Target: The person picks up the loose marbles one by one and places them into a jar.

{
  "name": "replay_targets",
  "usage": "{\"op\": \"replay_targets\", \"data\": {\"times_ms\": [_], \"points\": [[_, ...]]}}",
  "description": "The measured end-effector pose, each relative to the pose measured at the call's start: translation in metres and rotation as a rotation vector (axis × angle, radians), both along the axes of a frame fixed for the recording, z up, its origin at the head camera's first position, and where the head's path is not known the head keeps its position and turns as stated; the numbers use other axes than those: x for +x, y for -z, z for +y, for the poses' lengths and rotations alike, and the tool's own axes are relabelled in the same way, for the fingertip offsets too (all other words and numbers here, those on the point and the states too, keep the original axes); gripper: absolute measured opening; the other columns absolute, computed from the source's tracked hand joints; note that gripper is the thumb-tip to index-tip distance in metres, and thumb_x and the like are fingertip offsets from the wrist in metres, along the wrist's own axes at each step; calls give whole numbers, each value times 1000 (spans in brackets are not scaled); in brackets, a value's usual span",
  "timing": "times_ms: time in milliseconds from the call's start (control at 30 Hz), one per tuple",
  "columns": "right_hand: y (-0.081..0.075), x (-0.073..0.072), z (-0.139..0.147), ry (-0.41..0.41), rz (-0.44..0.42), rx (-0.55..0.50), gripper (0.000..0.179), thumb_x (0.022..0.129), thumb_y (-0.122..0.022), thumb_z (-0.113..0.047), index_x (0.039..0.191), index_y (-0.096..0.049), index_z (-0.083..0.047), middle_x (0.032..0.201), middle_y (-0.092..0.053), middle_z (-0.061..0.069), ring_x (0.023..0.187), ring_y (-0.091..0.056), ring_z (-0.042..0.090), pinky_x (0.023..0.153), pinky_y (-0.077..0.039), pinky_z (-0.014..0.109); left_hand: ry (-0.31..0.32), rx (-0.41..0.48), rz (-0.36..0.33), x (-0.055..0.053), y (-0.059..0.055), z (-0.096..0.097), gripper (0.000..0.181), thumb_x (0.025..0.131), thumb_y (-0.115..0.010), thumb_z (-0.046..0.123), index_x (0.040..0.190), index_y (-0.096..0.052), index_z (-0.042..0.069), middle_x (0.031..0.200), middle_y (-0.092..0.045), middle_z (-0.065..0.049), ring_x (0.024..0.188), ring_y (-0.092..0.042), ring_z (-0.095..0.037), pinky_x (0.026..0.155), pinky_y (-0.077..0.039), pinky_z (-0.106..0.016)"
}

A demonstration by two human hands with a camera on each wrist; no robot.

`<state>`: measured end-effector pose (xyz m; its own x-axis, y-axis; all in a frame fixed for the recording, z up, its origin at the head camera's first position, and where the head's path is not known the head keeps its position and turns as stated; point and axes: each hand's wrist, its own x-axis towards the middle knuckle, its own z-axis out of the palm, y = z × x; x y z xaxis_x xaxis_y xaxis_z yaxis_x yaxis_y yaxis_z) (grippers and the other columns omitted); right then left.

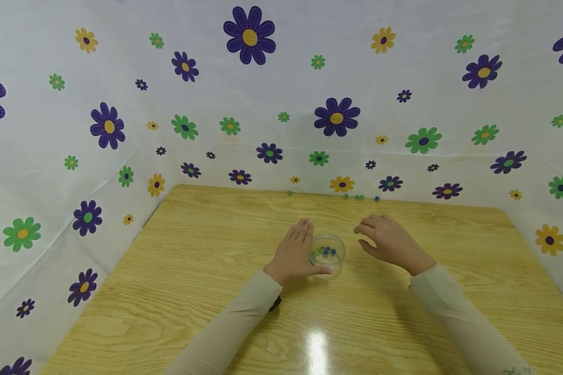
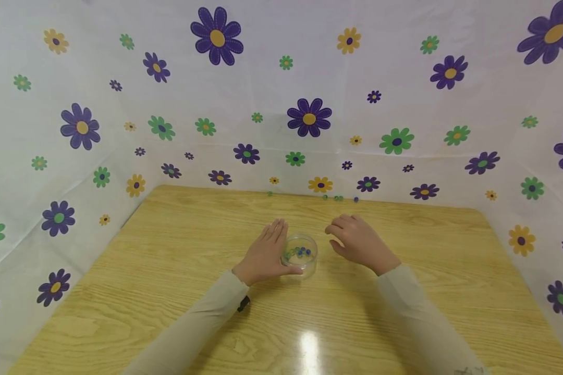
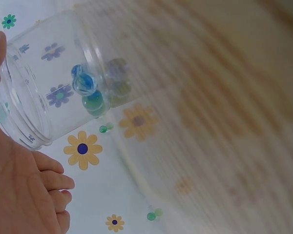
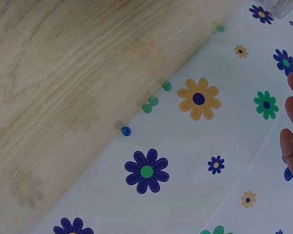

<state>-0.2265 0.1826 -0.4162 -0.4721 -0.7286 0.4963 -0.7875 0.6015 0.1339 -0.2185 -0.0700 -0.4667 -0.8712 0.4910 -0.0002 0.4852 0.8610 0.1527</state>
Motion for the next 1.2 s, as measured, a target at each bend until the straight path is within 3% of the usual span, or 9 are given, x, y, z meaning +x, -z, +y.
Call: {"op": "replay_targets", "data": {"times_ms": [200, 467, 800, 1200], "points": [[1, -11, 10, 85, -39, 14, 21, 72, -79, -9, 89, -68, -6, 86, -67, 7, 78, -63, 23, 72, -53, 43, 9, -1, 9, -1, 0, -1, 116, 76, -52, 76, 150, -7, -2, 158, -6, -18, 148, -2, -27, 121, -10, -40], [5, -33, 21, 169, -26, 7, 20, 74, -76, -9, 92, -67, -3, 88, -68, 11, 82, -62, 27, 75, -52, 45, 15, 3, 13, 0, -2, -2, 115, 76, -53, 75, 149, -9, -3, 158, -8, -19, 148, -3, -27, 121, -10, -41], [9, -60, 36, 272, -30, 15, 20, 77, -73, -9, 94, -67, -1, 88, -68, 13, 80, -62, 29, 69, -51, 44, 10, 2, 9, 0, -2, -1, 116, 76, -53, 75, 150, -8, -3, 158, -8, -18, 148, -3, -27, 121, -10, -40], [18, -84, 46, 375, -203, 29, 22, 80, -70, -9, 100, -67, 0, 97, -68, 16, 88, -61, 32, 80, -51, 49, 10, 16, 3, 3, -5, -1, 115, 76, -54, 74, 150, -9, -3, 158, -9, -19, 148, -4, -27, 121, -10, -40]]}}
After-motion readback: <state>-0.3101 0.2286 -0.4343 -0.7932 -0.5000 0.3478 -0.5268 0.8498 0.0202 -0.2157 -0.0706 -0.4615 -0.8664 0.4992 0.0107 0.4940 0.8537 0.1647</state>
